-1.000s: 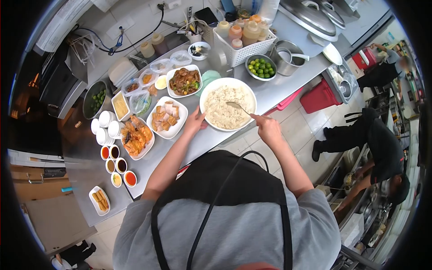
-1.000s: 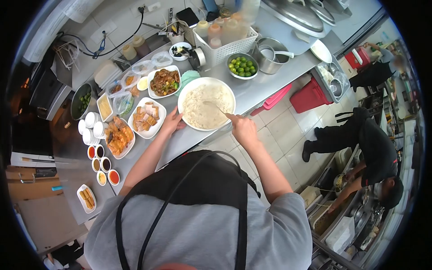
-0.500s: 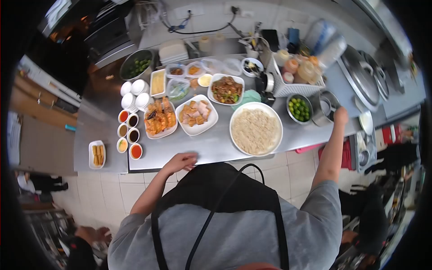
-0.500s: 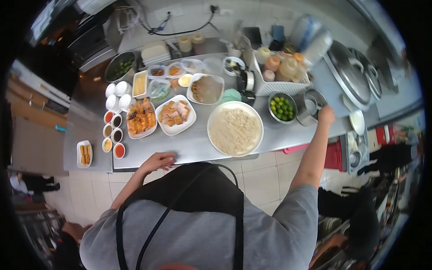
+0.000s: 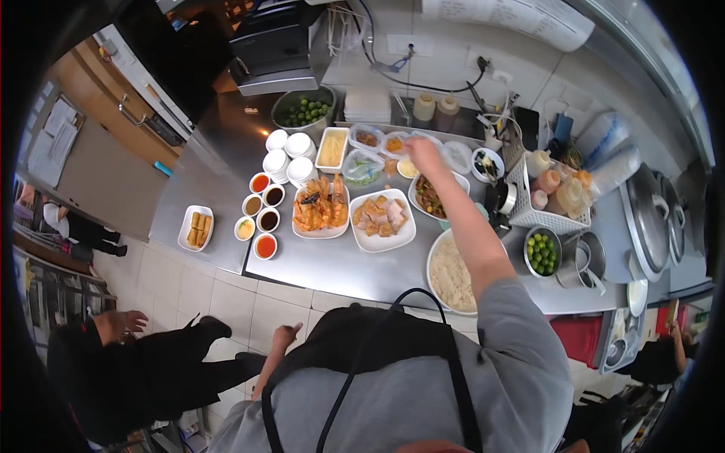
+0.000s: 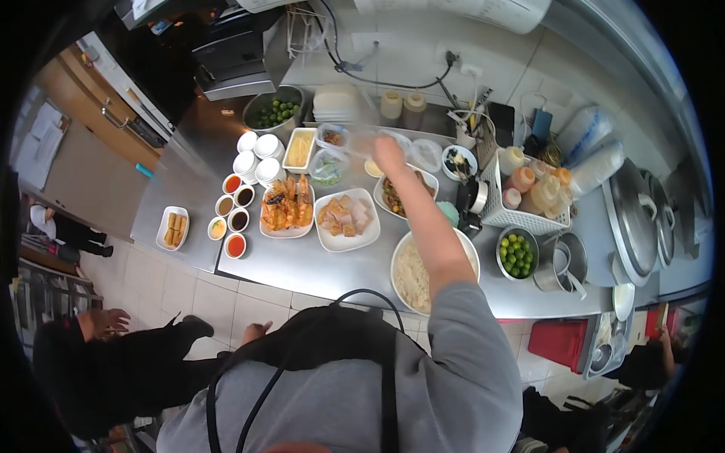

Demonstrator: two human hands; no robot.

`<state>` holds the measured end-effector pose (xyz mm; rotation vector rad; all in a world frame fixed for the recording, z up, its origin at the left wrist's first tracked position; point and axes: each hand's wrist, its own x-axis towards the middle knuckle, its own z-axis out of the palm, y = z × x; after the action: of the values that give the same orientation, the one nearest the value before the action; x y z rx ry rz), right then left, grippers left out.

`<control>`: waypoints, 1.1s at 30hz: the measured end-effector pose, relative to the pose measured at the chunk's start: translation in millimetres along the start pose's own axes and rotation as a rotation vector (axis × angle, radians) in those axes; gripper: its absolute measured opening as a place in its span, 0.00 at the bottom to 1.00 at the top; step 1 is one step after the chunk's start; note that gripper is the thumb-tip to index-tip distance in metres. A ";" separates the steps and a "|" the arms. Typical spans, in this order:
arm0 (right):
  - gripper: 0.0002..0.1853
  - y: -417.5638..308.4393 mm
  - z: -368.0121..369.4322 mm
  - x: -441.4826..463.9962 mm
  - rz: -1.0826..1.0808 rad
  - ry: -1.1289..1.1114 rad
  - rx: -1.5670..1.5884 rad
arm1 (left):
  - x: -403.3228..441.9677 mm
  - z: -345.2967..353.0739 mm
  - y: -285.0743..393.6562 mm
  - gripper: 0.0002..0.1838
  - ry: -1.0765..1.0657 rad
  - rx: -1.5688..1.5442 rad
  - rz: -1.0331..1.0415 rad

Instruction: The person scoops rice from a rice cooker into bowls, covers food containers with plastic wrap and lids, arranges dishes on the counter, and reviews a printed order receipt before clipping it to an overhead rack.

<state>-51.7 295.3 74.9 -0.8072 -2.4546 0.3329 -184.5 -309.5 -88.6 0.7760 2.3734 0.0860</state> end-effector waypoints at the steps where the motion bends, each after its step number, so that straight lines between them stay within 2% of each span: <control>1: 0.07 -11.9 -1.2 8.6 -0.014 0.002 0.006 | -16.1 -13.2 9.5 0.34 -0.098 -0.064 -0.141; 3: 0.10 -33.0 -5.7 20.7 0.032 -0.297 -0.173 | -23.3 14.2 -21.5 0.35 -0.198 -0.276 -0.304; 4: 0.10 -36.2 -5.4 27.0 0.022 -0.295 -0.167 | -27.8 28.2 -40.9 0.33 -0.135 -0.165 -0.158; 5: 0.11 -34.8 -7.3 31.3 0.052 -0.348 -0.217 | -5.3 96.9 -105.2 0.31 -0.068 0.055 0.029; 6: 0.11 -32.7 -8.5 35.3 0.083 -0.402 -0.269 | -11.4 113.6 -117.8 0.30 -0.038 0.157 -0.011; 10: 0.11 -29.9 -0.2 48.2 0.126 -0.539 -0.359 | -51.0 120.0 -132.6 0.28 -0.059 0.100 -0.004; 13: 0.11 -27.5 19.2 55.3 0.061 -0.451 -0.364 | -48.4 122.4 -135.2 0.27 -0.014 0.080 0.060; 18: 0.11 -29.3 28.6 53.1 0.115 -0.418 -0.297 | -8.9 112.7 -132.1 0.25 0.090 -0.003 0.170; 20: 0.11 -21.5 38.9 52.7 0.112 -0.402 -0.287 | -4.8 67.7 -88.3 0.21 -0.020 -0.357 -0.204; 21: 0.10 -19.2 41.9 53.1 0.115 -0.388 -0.258 | -17.4 6.2 -28.2 0.19 -0.027 -0.514 -0.400; 24: 0.09 -7.9 51.2 59.1 0.116 -0.304 -0.180 | 17.5 8.3 -39.4 0.16 -0.048 -0.788 -0.364; 26: 0.07 -0.2 51.4 55.8 0.119 -0.237 -0.130 | 26.5 6.4 -39.9 0.16 -0.058 -0.804 -0.349; 28: 0.06 -13.0 25.9 48.4 0.333 -0.023 0.251 | 33.1 2.4 -38.8 0.16 -0.089 -0.740 -0.343; 29: 0.08 -8.6 24.7 46.5 0.461 0.009 0.472 | 34.2 2.0 -39.9 0.15 -0.098 -0.716 -0.326; 30: 0.08 -5.2 18.4 42.7 0.478 0.017 0.463 | 35.1 0.3 -38.5 0.15 -0.112 -0.705 -0.317; 32: 0.04 -0.6 -0.5 25.7 0.613 0.027 1.063 | 27.8 -17.5 -23.8 0.14 -0.170 -0.449 -0.354; 33: 0.07 -7.9 -23.7 11.8 0.616 0.034 1.142 | 38.1 1.5 -48.2 0.19 -0.152 -0.409 -0.189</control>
<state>-50.3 297.8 102.4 -0.9315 -1.4732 1.6916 -232.1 -328.4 -122.6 0.3499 2.1709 0.4042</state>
